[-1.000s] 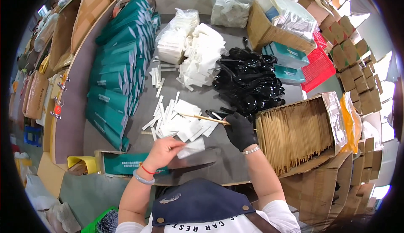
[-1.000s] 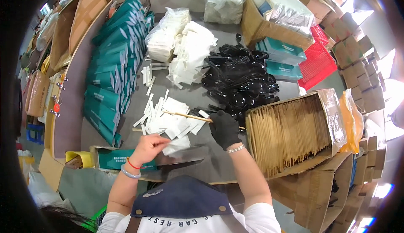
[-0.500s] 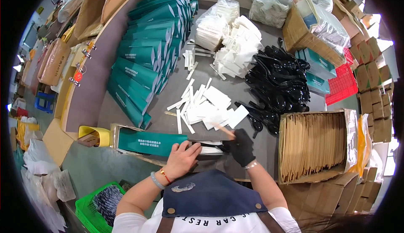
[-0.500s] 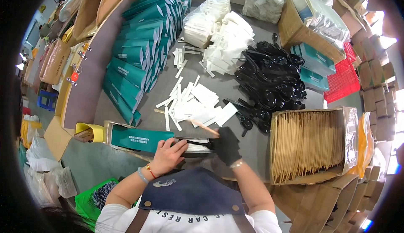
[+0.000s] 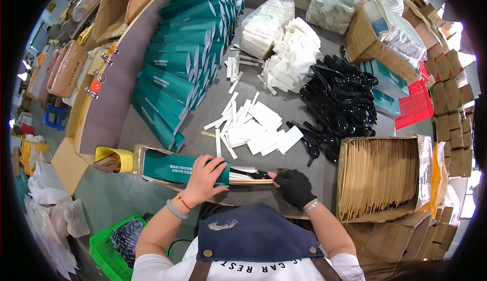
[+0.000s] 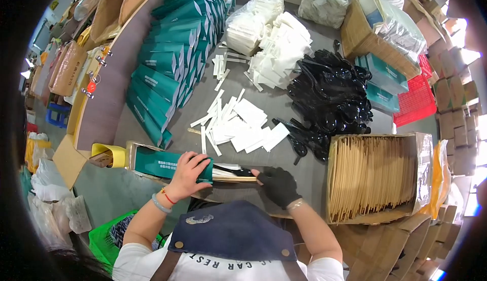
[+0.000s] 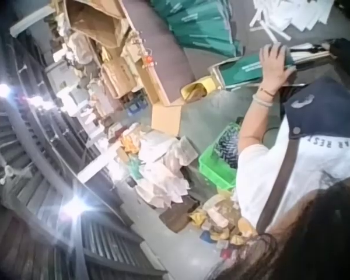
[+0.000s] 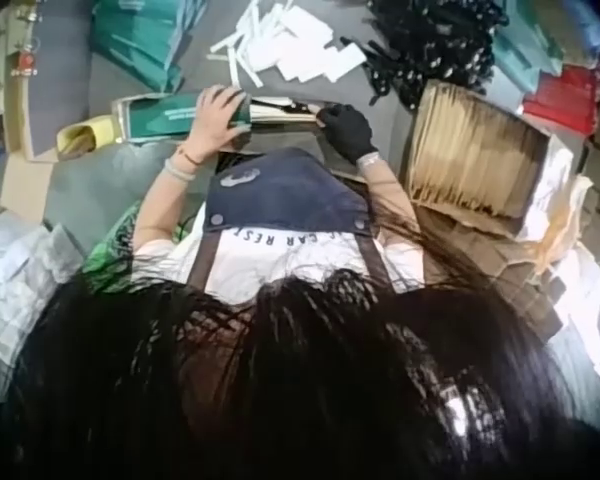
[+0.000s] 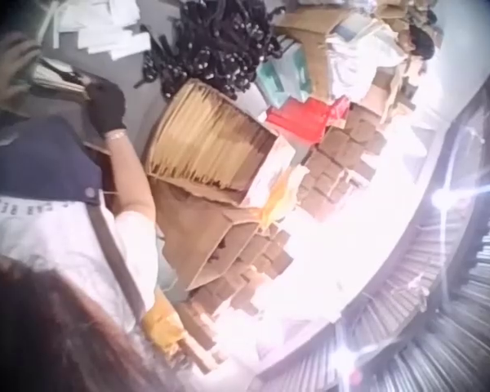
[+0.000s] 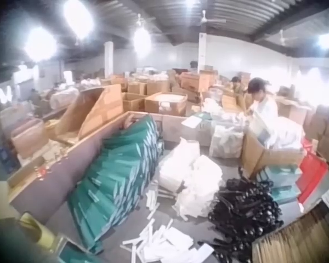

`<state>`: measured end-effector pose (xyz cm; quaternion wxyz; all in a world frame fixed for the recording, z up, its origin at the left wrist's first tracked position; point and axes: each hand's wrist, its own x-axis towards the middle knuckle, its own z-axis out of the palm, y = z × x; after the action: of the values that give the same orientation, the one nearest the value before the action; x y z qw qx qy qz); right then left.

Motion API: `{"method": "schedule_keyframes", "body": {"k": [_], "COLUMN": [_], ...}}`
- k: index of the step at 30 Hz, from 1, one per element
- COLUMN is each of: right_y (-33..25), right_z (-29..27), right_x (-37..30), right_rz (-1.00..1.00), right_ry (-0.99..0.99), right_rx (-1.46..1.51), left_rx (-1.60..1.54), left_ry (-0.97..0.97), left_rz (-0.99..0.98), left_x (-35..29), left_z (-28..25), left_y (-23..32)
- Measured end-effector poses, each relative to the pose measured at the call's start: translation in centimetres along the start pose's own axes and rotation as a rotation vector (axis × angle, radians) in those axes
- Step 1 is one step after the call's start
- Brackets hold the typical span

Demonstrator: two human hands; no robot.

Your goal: Packaging small wooden sticks into individual paper sleeves at a production workstation.

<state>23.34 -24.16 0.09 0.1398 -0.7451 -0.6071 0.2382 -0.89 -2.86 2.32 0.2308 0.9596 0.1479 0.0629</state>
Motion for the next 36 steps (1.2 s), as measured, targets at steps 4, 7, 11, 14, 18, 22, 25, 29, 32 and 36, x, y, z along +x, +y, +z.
{"method": "schedule_keyframes", "body": {"k": [4,7,11,14,18,22,25,29,32,36], "right_y": [-4.8,-1.5,-2.9,-6.0,-4.6,-2.8,-2.6,-3.0,-3.9,-5.0], "right_z": [2.1,2.6,4.2,3.0,0.3,-0.6,-4.0,-3.8,-3.5,-4.0], "right_x": [2.7,1.1,1.4,3.4,2.4,2.3,0.9,0.4,0.7,1.3], "right_rz": [-0.056,0.123,0.238,0.114,-0.002,0.014,0.105,0.148,0.161,0.127], "right_ry": [0.137,0.165,0.218,0.226,0.344,0.153,0.292,0.331,0.250,0.177], "right_rx": [0.202,0.397,0.537,0.669,0.046,-0.039,-0.032,-0.107,-0.151,-0.184], "left_rx": [-0.048,0.014,0.032,0.004,0.211,0.204,0.220,0.425,0.120,0.005], "left_ry": [0.020,0.003,-0.059,0.011,-0.275,-0.389,-0.247,0.208,0.143,0.190], "left_rz": [0.043,0.070,0.072,0.093,0.189,0.207,0.131,-0.107,-0.379,-0.538], "left_x": [2.2,2.8,3.7,4.1,5.3,6.5,6.5,4.5,1.2,0.1], "left_z": [2.3,1.8,2.1,2.2,1.4,-3.1,-7.2,-6.1,0.8,4.1], "left_y": [2.2,2.9,3.6,3.4,3.7,3.1,-2.5,-5.6,-0.5,-0.3]}}
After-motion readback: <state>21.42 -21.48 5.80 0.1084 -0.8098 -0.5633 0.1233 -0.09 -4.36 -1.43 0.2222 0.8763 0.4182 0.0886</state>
